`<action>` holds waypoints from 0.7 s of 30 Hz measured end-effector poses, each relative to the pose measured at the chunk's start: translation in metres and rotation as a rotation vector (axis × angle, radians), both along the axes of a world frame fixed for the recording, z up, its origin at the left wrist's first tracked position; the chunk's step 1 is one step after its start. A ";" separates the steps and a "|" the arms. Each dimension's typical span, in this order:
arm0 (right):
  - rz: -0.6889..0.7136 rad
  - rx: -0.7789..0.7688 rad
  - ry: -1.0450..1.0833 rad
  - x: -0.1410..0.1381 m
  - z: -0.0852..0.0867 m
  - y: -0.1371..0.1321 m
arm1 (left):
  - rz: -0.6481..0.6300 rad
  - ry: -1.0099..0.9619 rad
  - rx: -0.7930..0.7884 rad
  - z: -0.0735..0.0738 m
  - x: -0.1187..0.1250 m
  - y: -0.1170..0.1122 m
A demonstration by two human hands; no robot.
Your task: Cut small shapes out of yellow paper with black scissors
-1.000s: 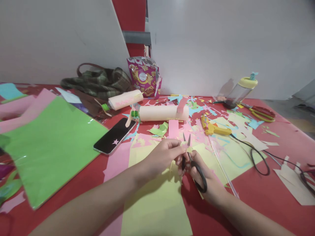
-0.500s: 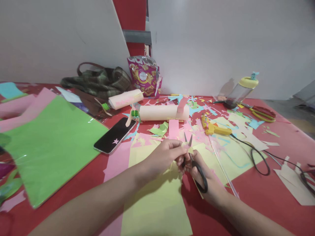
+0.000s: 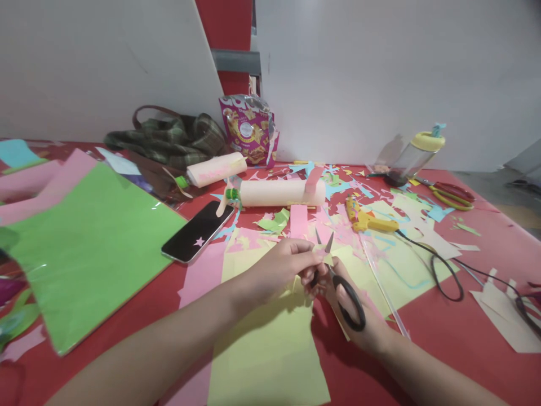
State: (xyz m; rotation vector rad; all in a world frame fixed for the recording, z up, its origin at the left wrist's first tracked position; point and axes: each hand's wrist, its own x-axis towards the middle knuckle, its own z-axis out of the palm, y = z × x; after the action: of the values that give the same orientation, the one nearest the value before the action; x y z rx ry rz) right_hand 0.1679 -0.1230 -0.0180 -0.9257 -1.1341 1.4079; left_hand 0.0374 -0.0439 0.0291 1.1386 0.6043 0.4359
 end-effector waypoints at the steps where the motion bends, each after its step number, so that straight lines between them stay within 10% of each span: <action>1: 0.002 0.000 0.016 -0.001 -0.002 0.000 | -0.001 -0.001 -0.003 0.000 0.000 0.000; 21: 0.038 -0.017 0.028 -0.001 -0.001 -0.001 | 0.038 0.091 0.074 0.000 0.001 0.002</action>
State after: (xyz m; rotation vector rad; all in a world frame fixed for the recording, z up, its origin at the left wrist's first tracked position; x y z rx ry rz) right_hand 0.1666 -0.1245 -0.0193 -0.8984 -1.1258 1.4584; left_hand 0.0382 -0.0415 0.0288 1.2238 0.6946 0.4440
